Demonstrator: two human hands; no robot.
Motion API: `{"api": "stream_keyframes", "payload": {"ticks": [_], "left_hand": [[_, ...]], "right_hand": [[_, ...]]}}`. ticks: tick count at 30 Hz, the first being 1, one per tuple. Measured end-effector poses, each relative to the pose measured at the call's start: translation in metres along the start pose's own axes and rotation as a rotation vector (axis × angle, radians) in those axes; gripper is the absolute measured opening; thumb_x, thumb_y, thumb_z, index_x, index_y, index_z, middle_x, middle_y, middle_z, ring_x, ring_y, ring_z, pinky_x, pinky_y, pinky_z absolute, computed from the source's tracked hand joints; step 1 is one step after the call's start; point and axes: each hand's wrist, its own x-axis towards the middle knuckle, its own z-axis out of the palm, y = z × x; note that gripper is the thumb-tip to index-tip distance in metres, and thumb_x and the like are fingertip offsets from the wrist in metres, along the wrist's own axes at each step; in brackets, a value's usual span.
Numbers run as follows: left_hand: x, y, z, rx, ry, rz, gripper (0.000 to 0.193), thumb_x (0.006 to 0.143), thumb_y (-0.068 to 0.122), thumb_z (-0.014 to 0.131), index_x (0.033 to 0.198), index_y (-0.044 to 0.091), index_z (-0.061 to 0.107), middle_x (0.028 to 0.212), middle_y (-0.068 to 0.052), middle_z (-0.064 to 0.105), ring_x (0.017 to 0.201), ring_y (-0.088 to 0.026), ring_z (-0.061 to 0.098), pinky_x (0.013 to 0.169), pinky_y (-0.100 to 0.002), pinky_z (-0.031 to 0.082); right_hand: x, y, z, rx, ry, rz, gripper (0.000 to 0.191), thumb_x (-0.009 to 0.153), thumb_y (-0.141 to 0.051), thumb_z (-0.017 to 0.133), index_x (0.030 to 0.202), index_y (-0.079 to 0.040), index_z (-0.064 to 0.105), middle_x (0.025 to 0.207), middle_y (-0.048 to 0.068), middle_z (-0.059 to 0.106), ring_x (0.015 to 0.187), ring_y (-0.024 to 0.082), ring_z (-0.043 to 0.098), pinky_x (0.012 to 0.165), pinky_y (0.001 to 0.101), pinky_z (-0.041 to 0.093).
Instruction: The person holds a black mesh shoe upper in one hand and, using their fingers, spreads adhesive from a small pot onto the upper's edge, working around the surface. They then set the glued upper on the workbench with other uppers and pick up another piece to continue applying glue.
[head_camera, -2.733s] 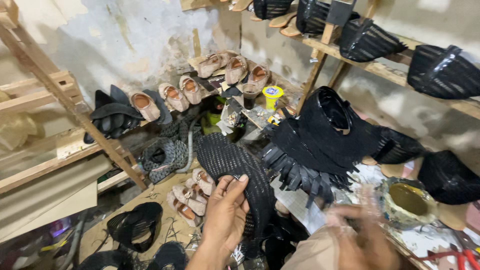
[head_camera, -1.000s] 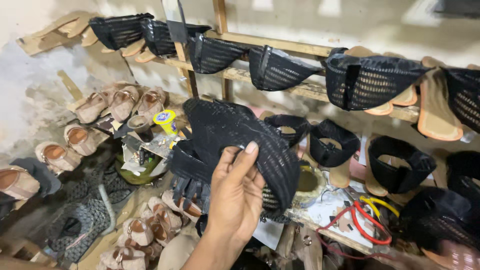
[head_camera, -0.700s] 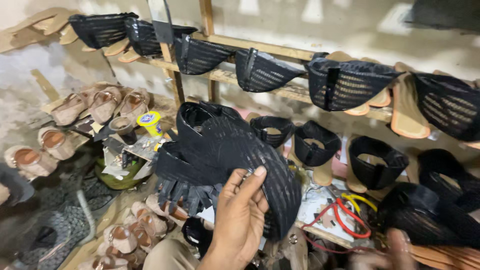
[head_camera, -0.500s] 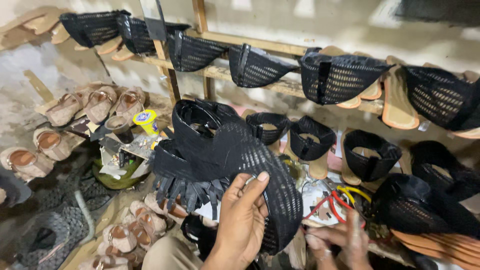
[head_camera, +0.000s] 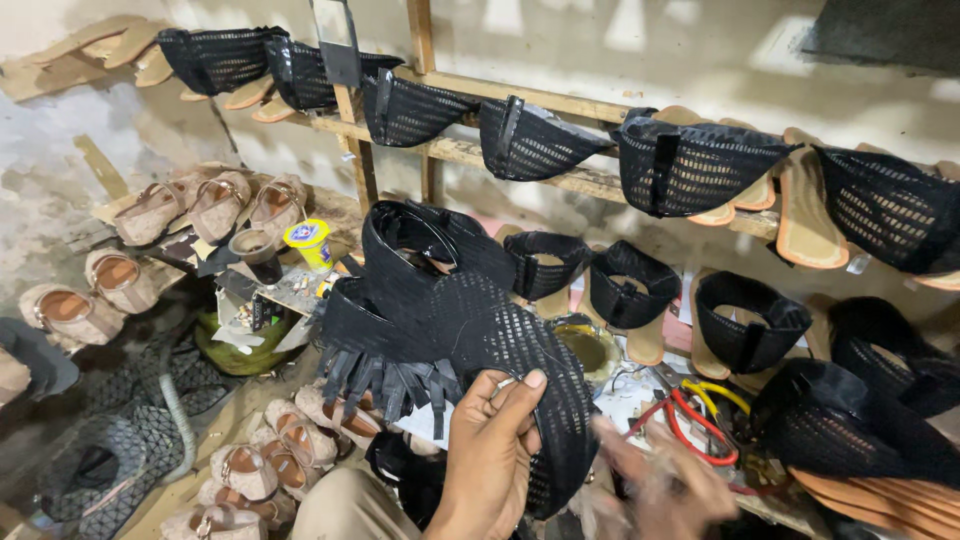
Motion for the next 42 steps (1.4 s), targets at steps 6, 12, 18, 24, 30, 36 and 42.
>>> {"api": "stream_keyframes", "payload": {"ticks": [6, 12, 18, 24, 30, 36, 42], "left_hand": [[-0.001, 0.001, 0.0, -0.009, -0.003, 0.016, 0.018, 0.089, 0.008, 0.074, 0.094, 0.009, 0.056, 0.067, 0.007, 0.054, 0.054, -0.001, 0.046, 0.048, -0.019, 0.038], [0.0, 0.0, -0.002, -0.006, -0.02, 0.054, 0.022, 0.091, 0.007, 0.076, 0.094, 0.007, 0.054, 0.065, 0.005, 0.053, 0.053, -0.003, 0.048, 0.046, -0.021, 0.038], [-0.003, 0.004, 0.002, -0.097, -0.029, 0.031, 0.02, 0.09, 0.0, 0.07, 0.099, 0.007, 0.053, 0.08, -0.004, 0.068, 0.072, -0.007, 0.065, 0.065, -0.023, 0.053], [-0.004, 0.001, 0.005, -0.081, -0.064, 0.021, 0.02, 0.09, 0.001, 0.07, 0.1, 0.006, 0.053, 0.084, -0.006, 0.07, 0.075, -0.01, 0.065, 0.066, -0.026, 0.052], [-0.003, 0.001, 0.004, -0.052, -0.017, 0.031, 0.021, 0.089, 0.0, 0.071, 0.1, 0.006, 0.054, 0.084, -0.006, 0.069, 0.077, -0.009, 0.066, 0.069, -0.025, 0.053], [-0.005, 0.003, 0.008, -0.053, -0.008, 0.021, 0.017, 0.088, 0.0, 0.071, 0.096, 0.006, 0.057, 0.083, -0.005, 0.068, 0.073, -0.009, 0.065, 0.063, -0.024, 0.052], [-0.006, 0.002, 0.007, 0.089, 0.011, 0.046, 0.019, 0.087, 0.004, 0.077, 0.094, 0.008, 0.06, 0.08, 0.001, 0.065, 0.062, -0.002, 0.054, 0.049, -0.019, 0.036]], "right_hand": [[-0.003, -0.003, -0.002, 0.107, 0.044, 0.098, 0.057, 0.103, -0.048, 0.04, 0.154, -0.022, 0.035, 0.124, 0.01, 0.06, 0.122, 0.024, 0.053, 0.11, 0.0428, 0.037], [-0.002, -0.009, -0.006, -0.126, -0.2, -0.107, 0.065, 0.103, -0.045, 0.04, 0.161, -0.017, 0.028, 0.12, 0.0, 0.073, 0.13, 0.027, 0.047, 0.104, 0.0453, 0.033], [0.005, -0.011, -0.011, 0.055, -0.047, 0.013, 0.063, 0.114, -0.043, 0.034, 0.16, -0.002, 0.025, 0.127, 0.008, 0.07, 0.136, 0.025, 0.041, 0.115, 0.0417, 0.031], [0.005, -0.014, -0.001, 0.015, -0.071, -0.044, 0.059, 0.105, -0.039, 0.042, 0.155, -0.007, 0.035, 0.115, 0.009, 0.074, 0.13, 0.025, 0.047, 0.106, 0.0443, 0.027], [-0.005, -0.011, 0.004, 0.018, 0.082, 0.024, 0.06, 0.112, -0.047, 0.038, 0.153, -0.006, 0.023, 0.132, 0.012, 0.067, 0.129, 0.031, 0.04, 0.114, 0.0436, 0.033], [-0.002, -0.011, -0.001, -0.195, -0.146, 0.097, 0.073, 0.096, -0.047, 0.042, 0.158, -0.012, 0.028, 0.134, 0.016, 0.063, 0.125, 0.038, 0.044, 0.106, 0.05, 0.031], [0.007, -0.032, -0.005, 0.445, 0.049, 0.456, 0.069, 0.108, -0.043, 0.044, 0.159, 0.001, 0.029, 0.148, 0.024, 0.041, 0.139, 0.034, 0.054, 0.121, 0.0489, 0.035]]}}
